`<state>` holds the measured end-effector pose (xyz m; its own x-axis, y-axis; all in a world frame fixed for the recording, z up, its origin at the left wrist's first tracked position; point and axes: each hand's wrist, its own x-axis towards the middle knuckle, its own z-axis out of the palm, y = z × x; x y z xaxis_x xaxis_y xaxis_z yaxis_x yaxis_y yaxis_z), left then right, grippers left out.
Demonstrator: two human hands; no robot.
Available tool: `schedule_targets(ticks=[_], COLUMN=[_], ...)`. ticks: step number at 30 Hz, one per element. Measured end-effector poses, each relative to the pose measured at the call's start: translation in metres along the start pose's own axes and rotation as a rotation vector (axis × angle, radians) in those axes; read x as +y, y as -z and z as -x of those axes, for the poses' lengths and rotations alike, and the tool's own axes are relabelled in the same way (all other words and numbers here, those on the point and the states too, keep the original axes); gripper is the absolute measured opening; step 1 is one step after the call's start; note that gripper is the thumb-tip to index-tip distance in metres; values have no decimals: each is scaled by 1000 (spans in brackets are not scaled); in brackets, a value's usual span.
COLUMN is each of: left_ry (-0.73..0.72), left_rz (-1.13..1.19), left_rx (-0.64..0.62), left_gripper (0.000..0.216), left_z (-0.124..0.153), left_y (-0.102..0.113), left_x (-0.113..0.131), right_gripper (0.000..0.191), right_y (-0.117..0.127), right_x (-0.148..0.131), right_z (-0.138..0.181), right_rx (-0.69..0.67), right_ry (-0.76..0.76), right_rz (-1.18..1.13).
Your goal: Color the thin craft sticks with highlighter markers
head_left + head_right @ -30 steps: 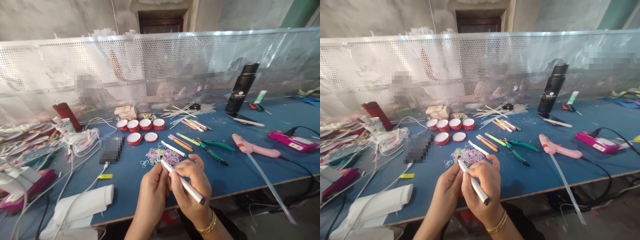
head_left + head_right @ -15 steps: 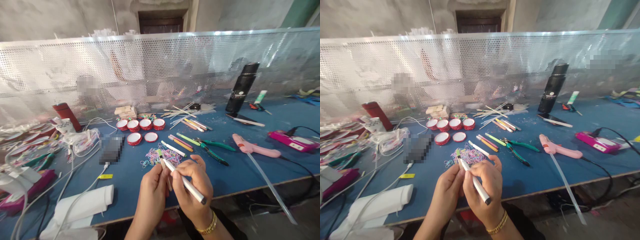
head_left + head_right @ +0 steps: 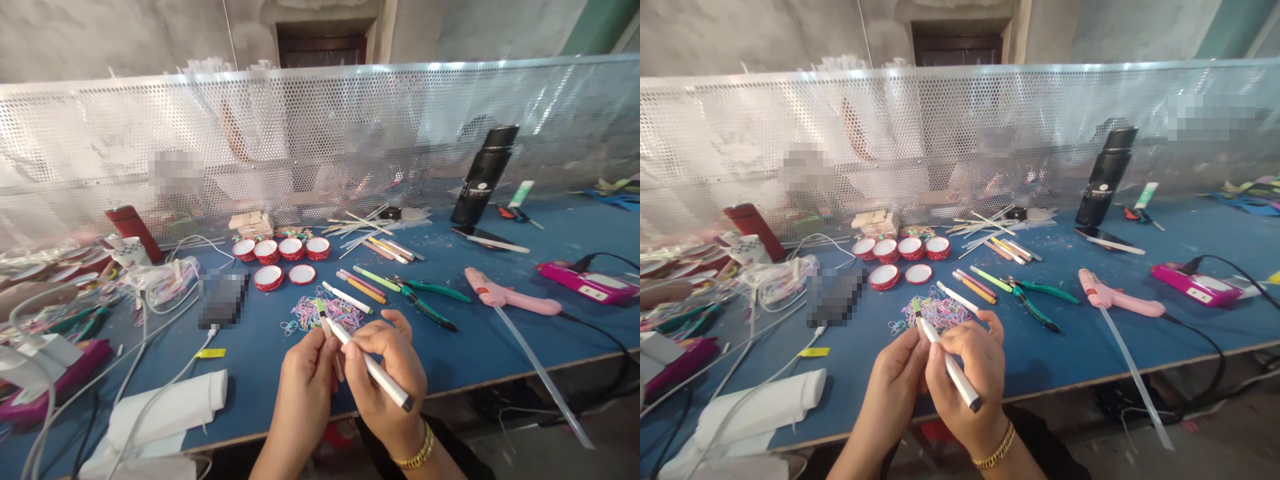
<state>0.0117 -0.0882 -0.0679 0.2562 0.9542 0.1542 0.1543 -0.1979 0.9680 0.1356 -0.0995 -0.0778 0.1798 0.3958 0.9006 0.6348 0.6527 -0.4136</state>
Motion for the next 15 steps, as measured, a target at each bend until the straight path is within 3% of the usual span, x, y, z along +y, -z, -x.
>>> schedule_targets(ticks=[15], left_ry=[11], left_rz=[17], left_rx=[5], left_gripper=[39], left_z=[0], left_y=[-1], left_x=[-1], right_gripper=[14], right_y=[0], right_x=[0], right_z=[0], right_rx=[14], right_ry=[-11], right_rz=[2])
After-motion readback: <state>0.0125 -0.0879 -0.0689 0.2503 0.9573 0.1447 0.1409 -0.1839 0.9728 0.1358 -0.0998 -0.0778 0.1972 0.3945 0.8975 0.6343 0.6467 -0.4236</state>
